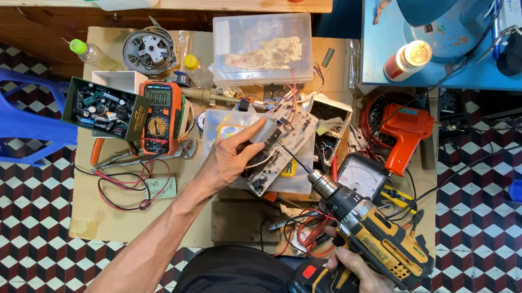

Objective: The person works on a circuit board at a cluttered workbench. They use a multimeter to test connections, then use a power drill to remove components from the board. Finally, they use a heat gun to apply heat to the circuit board.

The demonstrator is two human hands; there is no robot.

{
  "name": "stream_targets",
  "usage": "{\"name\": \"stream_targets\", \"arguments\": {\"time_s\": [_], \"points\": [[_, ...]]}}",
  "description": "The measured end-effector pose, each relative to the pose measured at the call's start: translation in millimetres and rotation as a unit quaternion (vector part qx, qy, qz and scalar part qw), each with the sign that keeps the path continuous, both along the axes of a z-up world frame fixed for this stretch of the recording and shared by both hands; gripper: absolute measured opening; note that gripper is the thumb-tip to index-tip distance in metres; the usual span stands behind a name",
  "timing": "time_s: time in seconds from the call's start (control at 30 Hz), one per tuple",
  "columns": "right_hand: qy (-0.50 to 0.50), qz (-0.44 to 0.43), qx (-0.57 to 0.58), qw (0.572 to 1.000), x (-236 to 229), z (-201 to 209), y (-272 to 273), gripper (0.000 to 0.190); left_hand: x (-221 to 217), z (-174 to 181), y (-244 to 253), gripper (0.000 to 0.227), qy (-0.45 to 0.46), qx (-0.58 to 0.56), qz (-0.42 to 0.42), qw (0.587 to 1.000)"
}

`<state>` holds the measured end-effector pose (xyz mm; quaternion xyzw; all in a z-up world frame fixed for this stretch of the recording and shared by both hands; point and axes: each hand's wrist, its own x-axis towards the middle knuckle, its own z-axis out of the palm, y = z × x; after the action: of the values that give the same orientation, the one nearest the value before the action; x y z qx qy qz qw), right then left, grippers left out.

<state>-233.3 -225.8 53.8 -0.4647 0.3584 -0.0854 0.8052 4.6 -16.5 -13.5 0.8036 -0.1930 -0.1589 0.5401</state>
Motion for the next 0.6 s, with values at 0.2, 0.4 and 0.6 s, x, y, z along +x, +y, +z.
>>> {"name": "stream_targets", "arguments": {"time_s": [0.2, 0.4, 0.6], "points": [[0.016, 0.021, 0.003, 1.0, 8.3, 13.8, 2.1, 0.032, -0.1, -6.7, -4.7, 0.058, 0.128, -0.041, 0.045, 0.99], [0.068, 0.055, -0.022, 0.996, 17.3, 25.0, 4.4, 0.028, 6.0, -14.6, 4.4, 0.054, 0.122, -0.116, 0.013, 0.986], [0.104, 0.071, -0.092, 0.988, 28.4, 33.2, 7.4, 0.022, 5.1, -20.0, 3.0, 0.056, 0.14, -0.111, 0.02, 0.984]]}}
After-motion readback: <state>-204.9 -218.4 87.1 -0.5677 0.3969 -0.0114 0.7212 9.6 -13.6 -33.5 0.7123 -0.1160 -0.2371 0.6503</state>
